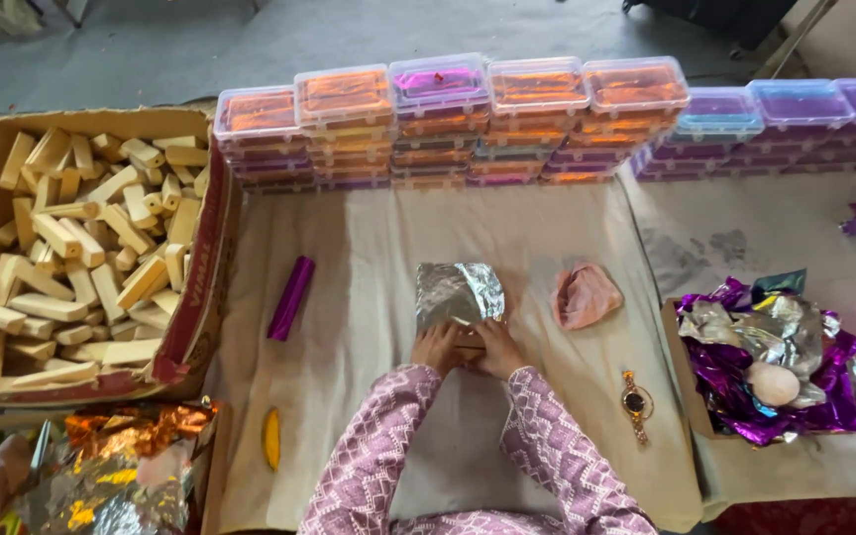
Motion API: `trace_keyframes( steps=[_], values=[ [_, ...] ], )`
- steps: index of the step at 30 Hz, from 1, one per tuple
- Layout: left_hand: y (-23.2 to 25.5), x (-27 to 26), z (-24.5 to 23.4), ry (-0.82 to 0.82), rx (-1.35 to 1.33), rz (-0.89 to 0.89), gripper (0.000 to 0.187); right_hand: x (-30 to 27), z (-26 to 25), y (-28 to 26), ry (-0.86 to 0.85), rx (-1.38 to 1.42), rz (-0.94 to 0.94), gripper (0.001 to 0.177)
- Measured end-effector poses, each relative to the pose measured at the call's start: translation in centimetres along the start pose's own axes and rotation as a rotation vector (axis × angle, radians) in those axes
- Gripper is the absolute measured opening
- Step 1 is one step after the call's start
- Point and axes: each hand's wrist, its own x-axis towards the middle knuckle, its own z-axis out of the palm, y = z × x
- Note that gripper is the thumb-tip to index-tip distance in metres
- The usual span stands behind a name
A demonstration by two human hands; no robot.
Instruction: The person wipes a small wooden block with a cloth, then wraps it in silver and purple foil. They place the wrapped block into a clear plastic container, wipe the container with the cloth, and close the lid.
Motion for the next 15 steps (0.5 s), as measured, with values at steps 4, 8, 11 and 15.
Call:
trace_keyframes(
  steps=[4,8,11,15],
  values=[
    [-2.5,-0.6,1.6,-0.071,0.052,-0.071,0.057,-0.5,-2.8,-2.3,-0.035,-0.037,0.000,0.065],
    [-3.1,-1.2,2.8,-0.032,0.079,0.057,0.060,-1.6,-4.6,-4.4,-0.008,-0.078,-0.015,0.060],
    [-3.1,-1.7,2.5,0.005,0.105,0.075,0.062,-1.9,-4.9,-5.2,-0.011,-0.012,0.034,0.063],
    [-3.2,-1.8,2.3,0.006,0.135,0.080,0.059,-1.9,-5.2,-5.6,-0.032,0.044,0.086,0.068]
  ],
)
